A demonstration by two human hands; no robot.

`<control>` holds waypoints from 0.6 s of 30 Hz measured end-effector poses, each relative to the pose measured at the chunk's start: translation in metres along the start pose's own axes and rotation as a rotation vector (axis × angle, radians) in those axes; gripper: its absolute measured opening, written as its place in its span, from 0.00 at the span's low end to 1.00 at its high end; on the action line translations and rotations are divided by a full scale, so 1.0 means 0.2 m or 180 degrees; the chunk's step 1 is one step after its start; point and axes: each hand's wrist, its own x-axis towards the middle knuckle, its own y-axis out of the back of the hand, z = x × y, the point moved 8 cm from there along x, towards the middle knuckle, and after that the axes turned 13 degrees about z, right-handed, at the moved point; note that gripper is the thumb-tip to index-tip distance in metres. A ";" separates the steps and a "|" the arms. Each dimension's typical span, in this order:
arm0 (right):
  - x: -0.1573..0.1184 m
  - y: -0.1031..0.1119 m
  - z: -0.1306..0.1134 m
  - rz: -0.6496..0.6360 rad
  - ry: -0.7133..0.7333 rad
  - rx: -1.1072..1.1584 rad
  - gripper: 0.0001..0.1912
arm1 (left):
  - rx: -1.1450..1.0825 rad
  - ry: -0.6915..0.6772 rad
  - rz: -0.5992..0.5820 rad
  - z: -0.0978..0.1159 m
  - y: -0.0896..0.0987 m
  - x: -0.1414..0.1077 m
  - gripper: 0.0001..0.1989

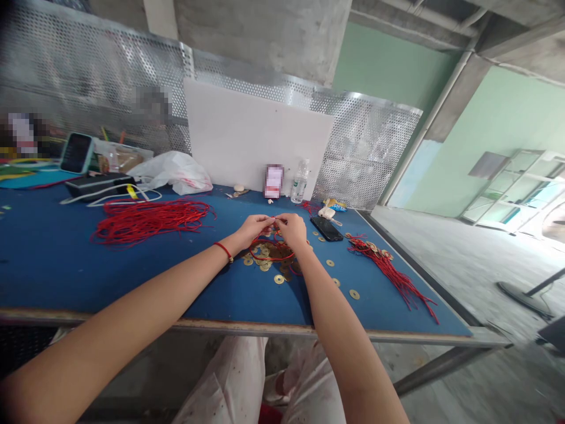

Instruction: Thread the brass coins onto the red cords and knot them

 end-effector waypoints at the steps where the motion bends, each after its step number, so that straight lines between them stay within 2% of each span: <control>1: 0.00 0.00 0.00 -0.0013 0.0006 0.0007 0.10 | -0.0040 0.0037 -0.0001 0.00 0.00 0.00 0.10; 9: -0.01 0.00 -0.01 0.0015 -0.0081 -0.0225 0.12 | -0.0244 0.0077 -0.0046 -0.01 0.00 0.01 0.12; 18: 0.00 0.08 -0.01 0.0412 -0.0274 -0.0307 0.10 | -0.0241 0.0108 -0.0001 -0.01 0.01 0.01 0.10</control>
